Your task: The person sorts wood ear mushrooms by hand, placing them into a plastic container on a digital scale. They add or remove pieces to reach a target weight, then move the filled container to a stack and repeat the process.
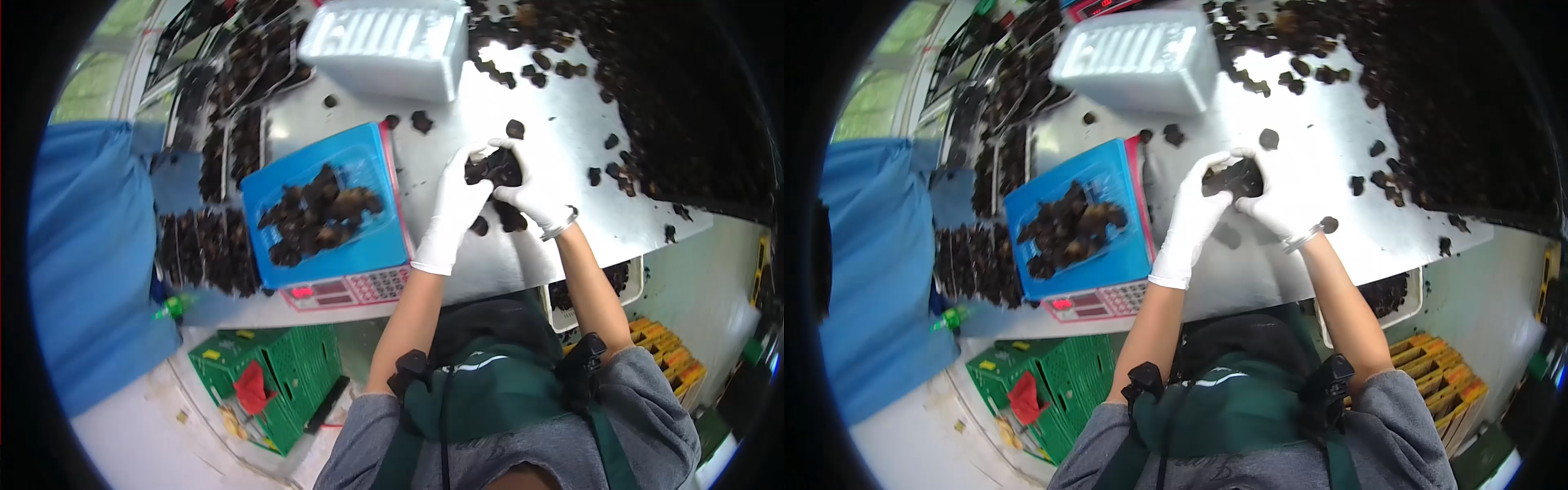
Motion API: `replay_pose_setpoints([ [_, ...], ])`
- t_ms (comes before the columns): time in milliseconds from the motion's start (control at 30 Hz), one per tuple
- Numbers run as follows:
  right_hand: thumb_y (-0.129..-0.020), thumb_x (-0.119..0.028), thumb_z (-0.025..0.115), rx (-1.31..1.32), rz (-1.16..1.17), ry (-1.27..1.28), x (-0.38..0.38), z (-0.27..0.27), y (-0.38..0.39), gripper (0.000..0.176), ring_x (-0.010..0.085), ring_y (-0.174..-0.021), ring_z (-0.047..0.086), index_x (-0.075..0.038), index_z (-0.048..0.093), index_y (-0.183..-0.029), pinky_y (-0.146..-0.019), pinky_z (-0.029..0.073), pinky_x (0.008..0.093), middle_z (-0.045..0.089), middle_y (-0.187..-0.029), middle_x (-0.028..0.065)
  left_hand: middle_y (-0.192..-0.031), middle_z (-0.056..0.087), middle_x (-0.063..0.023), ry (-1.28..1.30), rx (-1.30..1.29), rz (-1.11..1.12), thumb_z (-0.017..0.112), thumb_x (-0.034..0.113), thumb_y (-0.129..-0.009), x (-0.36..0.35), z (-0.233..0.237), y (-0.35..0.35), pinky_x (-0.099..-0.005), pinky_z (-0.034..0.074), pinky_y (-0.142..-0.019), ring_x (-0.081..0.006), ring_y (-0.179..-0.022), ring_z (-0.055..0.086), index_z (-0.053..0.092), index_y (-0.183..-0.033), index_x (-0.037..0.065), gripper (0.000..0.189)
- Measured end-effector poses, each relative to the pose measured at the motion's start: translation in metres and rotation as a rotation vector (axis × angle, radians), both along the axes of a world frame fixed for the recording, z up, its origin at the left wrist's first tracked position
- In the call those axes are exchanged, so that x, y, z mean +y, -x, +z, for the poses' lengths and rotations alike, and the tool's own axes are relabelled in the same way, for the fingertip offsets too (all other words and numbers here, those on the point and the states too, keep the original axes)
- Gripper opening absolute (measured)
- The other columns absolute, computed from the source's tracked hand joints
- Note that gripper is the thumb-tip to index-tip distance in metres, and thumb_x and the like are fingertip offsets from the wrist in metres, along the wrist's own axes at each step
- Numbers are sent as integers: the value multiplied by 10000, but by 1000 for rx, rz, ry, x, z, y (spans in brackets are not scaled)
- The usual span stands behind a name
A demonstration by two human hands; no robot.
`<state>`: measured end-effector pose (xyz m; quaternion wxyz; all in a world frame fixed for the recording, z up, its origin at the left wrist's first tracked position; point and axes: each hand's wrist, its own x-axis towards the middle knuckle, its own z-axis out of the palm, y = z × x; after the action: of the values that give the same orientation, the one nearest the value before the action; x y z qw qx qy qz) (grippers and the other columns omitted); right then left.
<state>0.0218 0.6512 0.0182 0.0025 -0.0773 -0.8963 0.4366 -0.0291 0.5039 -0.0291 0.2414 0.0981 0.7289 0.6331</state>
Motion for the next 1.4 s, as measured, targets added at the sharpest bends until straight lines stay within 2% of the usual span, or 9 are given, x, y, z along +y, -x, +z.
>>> replay_pose_setpoints([
  [233,-705,-11,640,387,351,165,-104,23,49,639,354,-1121,550,-85,463,-1315,-965,488,407,469,-1296,182,-1221,588,-136,192,423,265,614,-83,-729,-121,84,2,-346,464,-998,-234,-1140,585,555,-1266,35,553],
  [400,-769,-360,739,-20,543,-352,-189,42,87,793,380,-1172,545,-169,394,-1457,-950,496,420,401,-1436,219,-1368,509,-152,848,589,117,638,-18,-728,-215,99,32,-382,357,-1102,-293,-1276,481,504,-1375,92,670],
  [500,-760,-418,751,-20,574,-375,-191,46,91,830,382,-1161,554,-178,394,-1469,-955,492,424,383,-1464,228,-1444,451,-154,884,509,43,642,0,-733,-241,99,31,-384,321,-1123,-292,-1317,441,446,-1436,110,737],
  [633,-818,-377,719,334,519,-83,-147,32,87,691,341,-1212,539,-137,468,-1416,-973,479,402,460,-1402,212,-1487,413,-113,450,258,180,610,55,-789,-268,124,23,-426,344,-1110,-284,-1331,430,388,-1495,149,746],
  [833,-877,-156,676,84,206,270,-86,28,42,389,118,-885,587,-75,619,-1253,-791,496,257,602,-1248,71,-1462,469,-99,434,184,371,592,33,-819,-325,118,5,-391,354,-1101,-271,-1309,451,456,-1449,113,650],
  [1000,-910,-107,620,-200,63,344,-69,11,19,311,91,-820,565,-74,642,-1219,-730,494,253,639,-1012,19,-1457,475,-94,415,168,471,589,3,-854,-343,105,-7,-387,374,-1089,-255,-1297,467,492,-1415,108,579],
  [1133,-884,-113,647,53,140,292,-108,19,28,302,98,-805,584,-68,659,-1183,-762,497,266,629,-907,32,-1428,508,-88,367,199,523,566,-14,-876,-342,96,-11,-365,388,-1074,-227,-1281,484,513,-1392,75,526],
  [1333,-798,-330,735,500,425,-134,-217,35,85,633,340,-1134,528,-134,505,-1354,-967,445,421,575,-1210,162,-1383,546,-101,271,199,574,555,-25,-900,-323,94,-18,-337,417,-1036,-212,-1243,516,535,-1363,41,468],
  [1400,-813,-247,704,427,490,-173,-226,4,114,430,342,-1034,584,-125,610,-1215,-903,482,421,627,-1118,146,-1377,550,-101,251,194,586,555,-24,-903,-324,97,-23,-327,420,-1031,-209,-1237,519,537,-1361,38,463],
])
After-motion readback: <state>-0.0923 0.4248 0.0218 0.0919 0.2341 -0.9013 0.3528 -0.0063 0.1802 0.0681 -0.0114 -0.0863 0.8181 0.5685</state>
